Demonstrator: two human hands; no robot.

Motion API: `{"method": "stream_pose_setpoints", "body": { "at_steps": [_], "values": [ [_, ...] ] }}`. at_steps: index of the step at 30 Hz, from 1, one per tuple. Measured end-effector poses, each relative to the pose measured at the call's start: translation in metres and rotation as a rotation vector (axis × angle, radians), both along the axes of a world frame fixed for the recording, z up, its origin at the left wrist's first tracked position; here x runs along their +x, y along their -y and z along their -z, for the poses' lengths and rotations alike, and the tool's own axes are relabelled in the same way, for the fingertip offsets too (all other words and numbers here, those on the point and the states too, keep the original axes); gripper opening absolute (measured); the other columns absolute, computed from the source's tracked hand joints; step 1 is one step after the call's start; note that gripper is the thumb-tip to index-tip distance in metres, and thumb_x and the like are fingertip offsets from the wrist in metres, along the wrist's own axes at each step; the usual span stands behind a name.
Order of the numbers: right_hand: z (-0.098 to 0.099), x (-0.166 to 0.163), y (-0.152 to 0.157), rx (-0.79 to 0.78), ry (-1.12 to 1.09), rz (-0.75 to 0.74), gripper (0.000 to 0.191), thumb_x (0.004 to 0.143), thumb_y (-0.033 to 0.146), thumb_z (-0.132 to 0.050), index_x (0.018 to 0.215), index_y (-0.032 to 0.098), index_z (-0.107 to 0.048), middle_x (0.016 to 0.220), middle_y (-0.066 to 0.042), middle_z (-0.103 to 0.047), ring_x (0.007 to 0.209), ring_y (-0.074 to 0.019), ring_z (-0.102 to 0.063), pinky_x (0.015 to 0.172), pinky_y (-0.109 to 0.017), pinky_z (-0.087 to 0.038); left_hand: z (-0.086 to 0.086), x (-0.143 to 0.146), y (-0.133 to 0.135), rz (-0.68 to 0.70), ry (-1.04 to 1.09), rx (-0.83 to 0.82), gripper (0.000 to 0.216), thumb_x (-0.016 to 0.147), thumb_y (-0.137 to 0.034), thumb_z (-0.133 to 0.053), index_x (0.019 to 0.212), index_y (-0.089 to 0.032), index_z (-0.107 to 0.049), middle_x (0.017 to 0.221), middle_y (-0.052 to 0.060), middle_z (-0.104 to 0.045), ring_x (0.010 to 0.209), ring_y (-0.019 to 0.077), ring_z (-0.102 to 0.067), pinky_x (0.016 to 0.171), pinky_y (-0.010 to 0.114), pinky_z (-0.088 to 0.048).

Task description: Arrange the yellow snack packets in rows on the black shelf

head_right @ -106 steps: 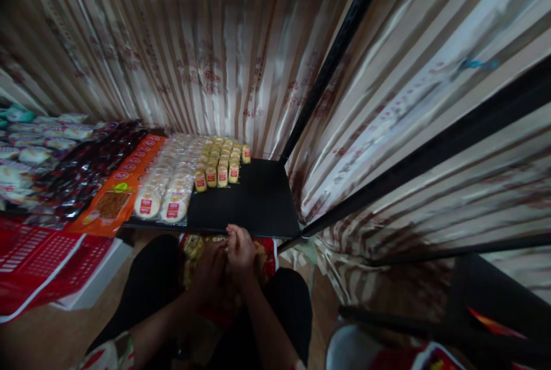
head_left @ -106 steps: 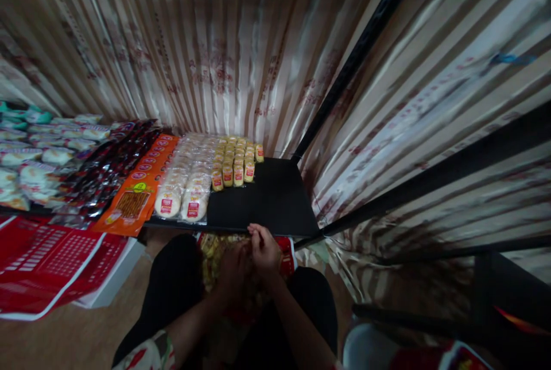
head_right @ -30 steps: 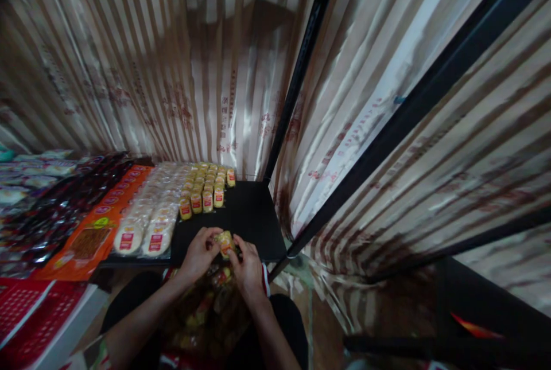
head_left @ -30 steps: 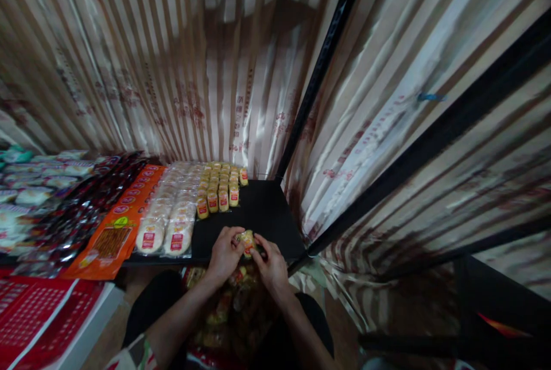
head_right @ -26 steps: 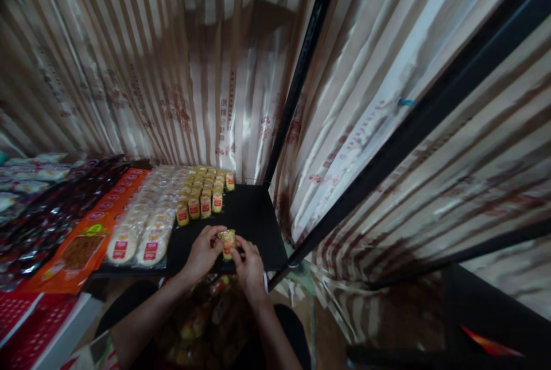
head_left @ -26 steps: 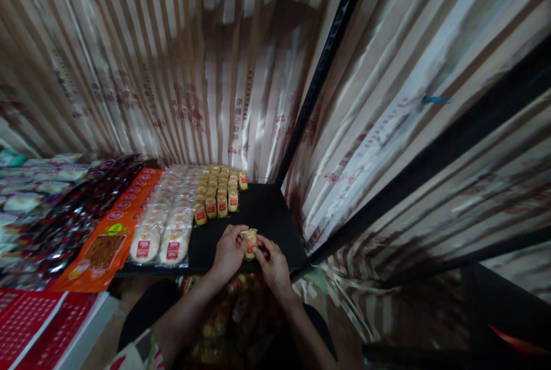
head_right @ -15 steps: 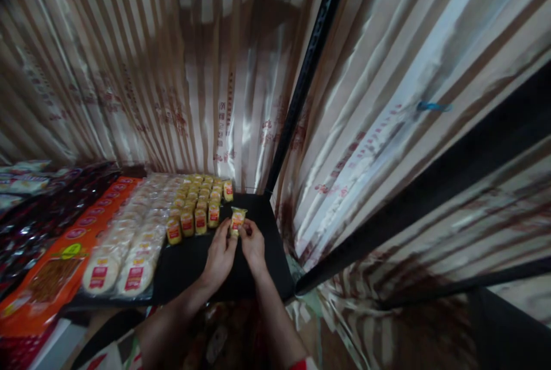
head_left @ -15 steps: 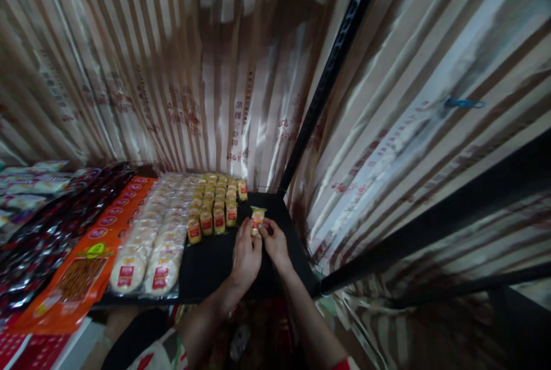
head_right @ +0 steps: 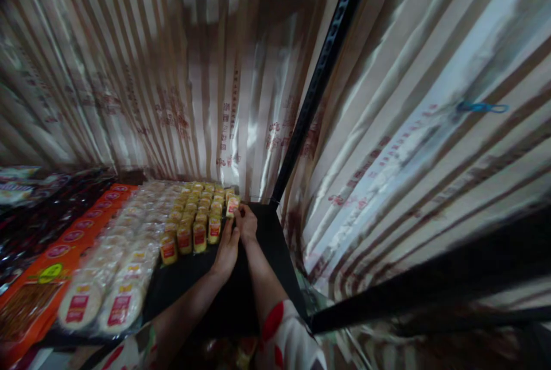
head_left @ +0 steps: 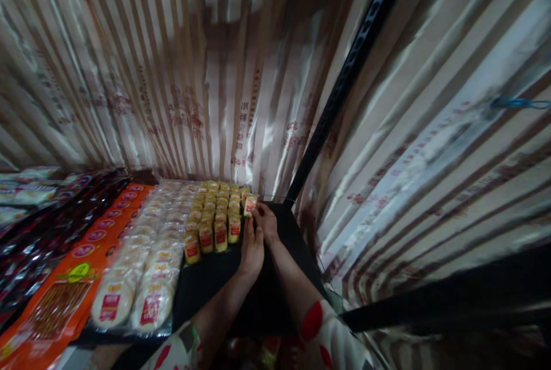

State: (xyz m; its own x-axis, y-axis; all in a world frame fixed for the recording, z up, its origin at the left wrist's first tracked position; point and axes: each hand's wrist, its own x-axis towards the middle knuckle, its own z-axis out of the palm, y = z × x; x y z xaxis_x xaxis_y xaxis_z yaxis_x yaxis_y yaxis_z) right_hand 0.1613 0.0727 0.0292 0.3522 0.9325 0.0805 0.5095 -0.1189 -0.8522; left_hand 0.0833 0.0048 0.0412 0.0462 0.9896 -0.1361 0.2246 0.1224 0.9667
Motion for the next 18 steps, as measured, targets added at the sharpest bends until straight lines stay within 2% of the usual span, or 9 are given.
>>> {"method": "stream_pose_setpoints", "body": {
  "at_steps": [5,13,18],
  "values": [
    [-0.001,-0.008,-0.013,-0.112,0.111,0.007,0.023,0.080,0.031,-0.052,0.100,0.025,-0.061,0.095,-0.001,-0.068,0.088,-0.0155,-0.063,0.078,-0.025,-0.046,0.000,0.000,-0.004,-0.005,0.048,-0.048,0.053,0.089,-0.028,-0.032,0.137,-0.005,-0.027,0.148,0.015,-0.021,0.137,0.0168,-0.018,0.112,0.028,-0.013],
    [0.008,-0.015,-0.013,-0.074,0.250,-0.052,0.027,0.083,0.032,-0.049,0.108,0.026,-0.058,0.101,-0.001,-0.066,0.090,-0.0146,-0.061,0.076,-0.024,-0.045,0.007,-0.007,0.000,-0.010,0.087,-0.060,0.053,0.089,-0.031,-0.032,0.137,-0.009,-0.028,0.148,0.012,-0.024,0.137,0.0159,-0.019,0.113,0.028,-0.013],
    [0.014,-0.016,-0.018,-0.039,0.414,-0.081,0.030,0.084,0.032,-0.046,0.109,0.021,-0.060,0.101,-0.007,-0.065,0.094,-0.0174,-0.059,0.082,-0.026,-0.043,0.008,-0.008,0.002,-0.031,0.096,-0.064,0.052,0.089,-0.032,-0.032,0.137,-0.012,-0.028,0.147,0.011,-0.025,0.136,0.0155,-0.019,0.113,0.028,-0.013]
  ]
}}
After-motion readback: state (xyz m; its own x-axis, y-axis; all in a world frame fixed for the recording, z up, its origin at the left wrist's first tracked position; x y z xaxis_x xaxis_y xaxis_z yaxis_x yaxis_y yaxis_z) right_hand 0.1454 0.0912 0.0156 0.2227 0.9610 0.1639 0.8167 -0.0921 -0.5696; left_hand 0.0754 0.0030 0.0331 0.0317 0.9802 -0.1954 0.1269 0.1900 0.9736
